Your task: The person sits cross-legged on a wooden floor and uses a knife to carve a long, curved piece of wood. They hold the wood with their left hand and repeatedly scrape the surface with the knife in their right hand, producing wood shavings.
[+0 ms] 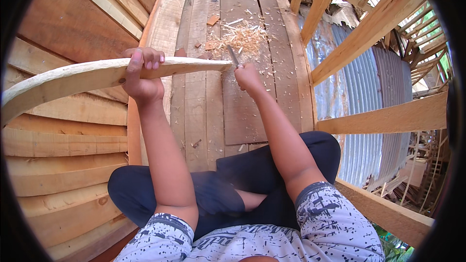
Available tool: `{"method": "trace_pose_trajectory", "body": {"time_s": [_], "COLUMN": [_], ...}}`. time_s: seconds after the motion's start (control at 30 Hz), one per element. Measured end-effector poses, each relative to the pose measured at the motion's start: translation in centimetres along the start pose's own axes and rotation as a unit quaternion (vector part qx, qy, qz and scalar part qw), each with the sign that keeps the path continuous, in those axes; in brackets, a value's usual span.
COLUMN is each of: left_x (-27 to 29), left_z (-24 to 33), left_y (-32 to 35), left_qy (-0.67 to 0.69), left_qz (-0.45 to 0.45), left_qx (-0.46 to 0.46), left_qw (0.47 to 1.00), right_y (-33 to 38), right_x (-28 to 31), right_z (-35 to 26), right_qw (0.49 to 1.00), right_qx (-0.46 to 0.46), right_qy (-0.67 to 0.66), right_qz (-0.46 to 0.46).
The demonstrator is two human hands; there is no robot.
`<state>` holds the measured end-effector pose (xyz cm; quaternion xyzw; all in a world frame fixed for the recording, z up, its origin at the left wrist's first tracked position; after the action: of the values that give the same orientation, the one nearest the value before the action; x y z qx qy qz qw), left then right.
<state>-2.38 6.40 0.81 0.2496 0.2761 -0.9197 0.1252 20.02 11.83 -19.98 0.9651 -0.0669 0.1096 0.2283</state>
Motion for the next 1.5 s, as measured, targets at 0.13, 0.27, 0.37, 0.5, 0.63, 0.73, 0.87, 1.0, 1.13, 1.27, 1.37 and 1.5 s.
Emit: {"method": "trace_pose_trajectory", "body": {"time_s": [0.13, 0.27, 0.37, 0.5, 0.63, 0.73, 0.87, 1.0, 1.13, 1.27, 1.37, 1.5], "left_x": [0.0, -0.5, -0.8, -0.8, -1.3, -1.2, -0.8, -1.5, -2.6, -3.5, -3.9, -3.8], "left_z": [0.1, 0.1, 0.1, -0.1, -0.1, 0.0, 0.2, 0.6, 1.3, 2.7, 3.9, 5.8], "left_y": [0.0, 0.1, 0.2, 0.3, 0.6, 0.5, 0.5, 0.8, 1.1, 1.1, 1.1, 1.0], "left_qy": [-0.001, -0.002, -0.004, 0.0, -0.03, -0.036, -0.046, -0.072, -0.075, -0.065, -0.054, -0.035], "left_qz": [-0.038, -0.054, -0.057, -0.071, -0.078, -0.091, -0.07, -0.021, -0.021, -0.017, -0.009, 0.01], "left_qx": [0.001, -0.001, -0.001, -0.001, 0.006, 0.003, 0.0, 0.01, 0.002, 0.004, -0.004, -0.017], "left_qw": [0.999, 0.999, 0.998, 0.997, 0.996, 0.995, 0.996, 0.997, 0.997, 0.998, 0.998, 0.999], "right_y": [0.9, 0.8, 0.7, 0.8, 0.7, 0.6, 0.7, -0.2, -0.2, 0.2, 0.6, 3.4], "right_x": [-0.8, -1.2, -1.4, -1.5, -0.8, 0.4, 2.9, 5.3, 5.8, 6.7, 7.9, 10.1], "right_z": [-0.1, 0.0, 0.3, 0.2, 0.1, -1.5, -3.4, -3.4, -3.8, -4.7, -5.7, -8.5], "right_qw": [0.994, 0.997, 0.997, 0.991, 0.955, 0.943, 0.977, 0.987, 0.988, 0.994, 0.971, 0.94], "right_qx": [-0.05, -0.039, -0.058, -0.102, -0.174, -0.141, -0.106, -0.075, 0.001, 0.101, 0.183, 0.24], "right_qy": [-0.051, -0.05, -0.04, -0.07, -0.189, -0.248, -0.177, -0.144, -0.152, -0.005, 0.129, 0.225], "right_qz": [-0.08, -0.053, -0.037, -0.048, -0.148, -0.17, -0.061, -0.006, -0.015, 0.039, 0.084, 0.084]}}
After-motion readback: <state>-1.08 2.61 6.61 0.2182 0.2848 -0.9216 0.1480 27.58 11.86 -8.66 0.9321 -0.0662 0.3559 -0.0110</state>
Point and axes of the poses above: each hand's wrist, its own y-axis away from the middle knuckle, its own x-axis out of the back of the hand, z = x × y, the point moved 3 cm from there along -y, towards the middle knuckle, and after that the axes turned 6 degrees about z, right-handed, at the moved point
